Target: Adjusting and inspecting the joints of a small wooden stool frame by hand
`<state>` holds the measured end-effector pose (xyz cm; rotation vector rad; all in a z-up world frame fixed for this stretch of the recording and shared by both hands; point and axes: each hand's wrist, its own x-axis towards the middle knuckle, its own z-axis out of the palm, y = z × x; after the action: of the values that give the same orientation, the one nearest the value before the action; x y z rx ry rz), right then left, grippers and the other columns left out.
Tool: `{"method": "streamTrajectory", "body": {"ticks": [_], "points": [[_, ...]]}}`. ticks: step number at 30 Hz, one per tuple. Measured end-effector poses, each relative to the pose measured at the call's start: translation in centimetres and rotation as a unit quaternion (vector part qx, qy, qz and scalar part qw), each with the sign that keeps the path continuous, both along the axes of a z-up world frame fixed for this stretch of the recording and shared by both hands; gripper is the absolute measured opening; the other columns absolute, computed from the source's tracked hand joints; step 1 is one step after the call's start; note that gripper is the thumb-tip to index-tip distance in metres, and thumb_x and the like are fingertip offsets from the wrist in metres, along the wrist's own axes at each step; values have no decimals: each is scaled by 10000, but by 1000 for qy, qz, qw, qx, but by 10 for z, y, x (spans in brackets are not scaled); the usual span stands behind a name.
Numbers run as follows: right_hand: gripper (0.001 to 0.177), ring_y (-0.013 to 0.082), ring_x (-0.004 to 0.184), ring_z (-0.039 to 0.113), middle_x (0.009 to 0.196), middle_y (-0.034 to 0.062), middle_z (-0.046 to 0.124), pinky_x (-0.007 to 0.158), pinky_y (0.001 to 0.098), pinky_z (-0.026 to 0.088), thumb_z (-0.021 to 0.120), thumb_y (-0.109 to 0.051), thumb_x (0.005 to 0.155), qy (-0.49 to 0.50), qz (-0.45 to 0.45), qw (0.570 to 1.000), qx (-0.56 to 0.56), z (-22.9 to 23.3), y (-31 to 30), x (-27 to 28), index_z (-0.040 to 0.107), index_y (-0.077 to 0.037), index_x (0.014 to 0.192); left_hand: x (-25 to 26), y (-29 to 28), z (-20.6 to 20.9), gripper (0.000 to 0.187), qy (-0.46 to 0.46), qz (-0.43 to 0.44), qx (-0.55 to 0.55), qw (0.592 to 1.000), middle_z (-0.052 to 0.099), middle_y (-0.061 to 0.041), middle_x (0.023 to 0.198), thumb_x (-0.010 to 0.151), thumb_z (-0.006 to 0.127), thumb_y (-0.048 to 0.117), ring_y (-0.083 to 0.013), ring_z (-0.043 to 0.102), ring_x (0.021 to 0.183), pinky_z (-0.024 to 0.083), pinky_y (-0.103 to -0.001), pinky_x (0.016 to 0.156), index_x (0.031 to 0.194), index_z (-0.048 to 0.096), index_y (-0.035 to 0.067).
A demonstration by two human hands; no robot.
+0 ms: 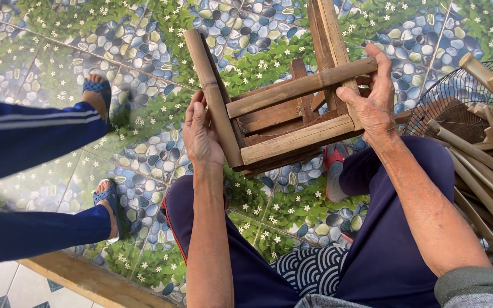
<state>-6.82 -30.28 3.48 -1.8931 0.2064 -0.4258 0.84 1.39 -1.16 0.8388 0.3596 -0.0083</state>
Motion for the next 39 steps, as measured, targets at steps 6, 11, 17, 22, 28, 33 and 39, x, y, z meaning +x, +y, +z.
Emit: {"method": "streamTrajectory", "body": {"ticks": [6,11,17,22,28,33,39], "points": [[748,229,1001,503,1303,100,441,871,378,508,734,-104,892,18,-15,999,22,5,4,-1,360,-215,1530,3,6,-26,312,13,40,21,999,755,-131,1169,924,733,287,-208,717,895,545,-266,675,1083,699,21],[736,269,1123,496,1364,146,470,945,436,455,720,-127,928,4,-3,1000,13,0,2,-1,336,-217,1550,-2,4,-12,265,24,55,40,997,772,-114,1108,917,733,333,-223,730,917,542,-295,724,978,720,74],[712,266,1024,541,1261,140,531,914,479,512,721,-125,970,12,-5,999,34,2,3,-2,330,-247,1553,-3,8,-18,302,14,53,49,997,774,-113,1081,932,681,414,-255,738,943,569,-341,764,917,701,113],[721,242,1009,571,1231,116,541,899,431,565,716,-115,949,25,-12,998,48,4,4,-1,336,-247,1548,-8,2,2,326,-15,41,105,994,752,-63,1023,925,681,452,-194,737,885,559,-302,751,967,691,129],[698,279,1048,579,1330,144,504,943,497,579,716,-140,988,4,0,999,36,-1,3,-2,316,-237,1551,-12,-3,12,308,1,44,200,979,713,3,992,927,699,408,-125,654,852,508,-273,768,1054,723,128],[715,250,1024,556,1382,140,466,924,447,562,730,-172,952,0,-6,999,46,-4,2,-1,334,-236,1545,-15,0,4,351,-70,20,230,970,607,58,891,961,685,385,-46,556,829,500,-253,793,1180,722,113],[683,246,999,576,1361,126,472,938,452,606,710,-206,992,-11,7,998,64,-13,-3,1,321,-264,1550,-19,2,14,401,-70,5,258,964,701,14,1160,949,686,380,-81,643,996,539,-286,891,1239,692,104]]}}
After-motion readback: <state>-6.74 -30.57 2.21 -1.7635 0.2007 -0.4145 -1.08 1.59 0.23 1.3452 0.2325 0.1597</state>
